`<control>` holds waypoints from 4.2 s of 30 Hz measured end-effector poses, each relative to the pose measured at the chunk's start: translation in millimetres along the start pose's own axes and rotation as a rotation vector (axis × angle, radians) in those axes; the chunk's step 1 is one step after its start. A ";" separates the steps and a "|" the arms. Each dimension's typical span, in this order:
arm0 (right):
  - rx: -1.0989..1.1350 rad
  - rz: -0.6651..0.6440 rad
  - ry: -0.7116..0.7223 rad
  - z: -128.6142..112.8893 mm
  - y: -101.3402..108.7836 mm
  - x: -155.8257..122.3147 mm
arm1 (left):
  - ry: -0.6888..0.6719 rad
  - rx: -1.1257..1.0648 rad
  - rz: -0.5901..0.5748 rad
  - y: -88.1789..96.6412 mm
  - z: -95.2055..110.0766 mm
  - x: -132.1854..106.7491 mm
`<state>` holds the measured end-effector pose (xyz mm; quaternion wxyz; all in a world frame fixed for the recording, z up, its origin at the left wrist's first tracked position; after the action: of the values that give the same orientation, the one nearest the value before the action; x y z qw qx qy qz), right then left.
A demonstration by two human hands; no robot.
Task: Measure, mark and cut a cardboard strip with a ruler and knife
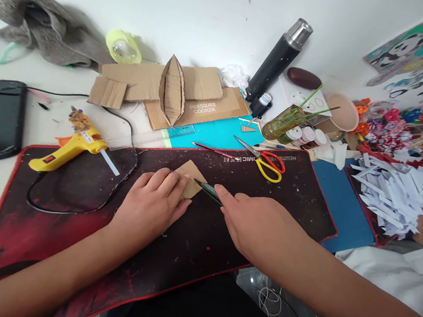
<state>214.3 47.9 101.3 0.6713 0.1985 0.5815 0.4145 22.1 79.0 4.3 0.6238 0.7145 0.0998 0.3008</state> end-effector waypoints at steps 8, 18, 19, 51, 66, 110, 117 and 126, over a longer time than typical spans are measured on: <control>0.017 0.011 0.006 1.7 1.3 -1.6 | 0.004 -0.025 -0.003 0.3 -0.4 -0.1; 0.029 0.009 0.003 -0.5 -5.1 0.0 | 0.022 -0.056 -0.022 -1.8 -0.3 -1.0; 0.032 0.014 0.004 -0.8 -5.9 -0.2 | 0.014 -0.038 -0.030 -1.6 -0.1 -0.9; 0.117 0.021 -0.018 -1.5 -23.2 1.3 | -0.024 0.047 0.011 -0.6 1.2 0.1; 0.112 0.047 -0.013 1.0 -28.2 2.3 | -0.015 0.044 0.035 -1.6 1.0 -0.7; 0.065 0.022 -0.003 -2.2 -2.4 17.8 | 0.050 -0.110 0.052 -0.5 -0.1 -0.4; -0.028 0.001 0.042 -6.0 11.8 17.5 | -0.018 0.019 0.010 1.8 -0.4 2.3; -0.061 -0.011 0.060 -8.1 10.1 13.8 | -0.007 0.030 0.013 1.2 0.2 2.1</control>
<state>203.1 62.9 98.4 0.6614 0.1624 0.5896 0.4342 23.7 79.7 6.1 0.6116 0.7253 0.0975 0.3006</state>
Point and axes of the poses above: each hand's wrist, its own x-axis towards the middle knuckle, its own y-axis out of the back of the hand, z = x × y, the point moved 3 cm from there along x, towards the middle knuckle, and after that the axes turned 9 degrees about -y, right-handed, at the moved point
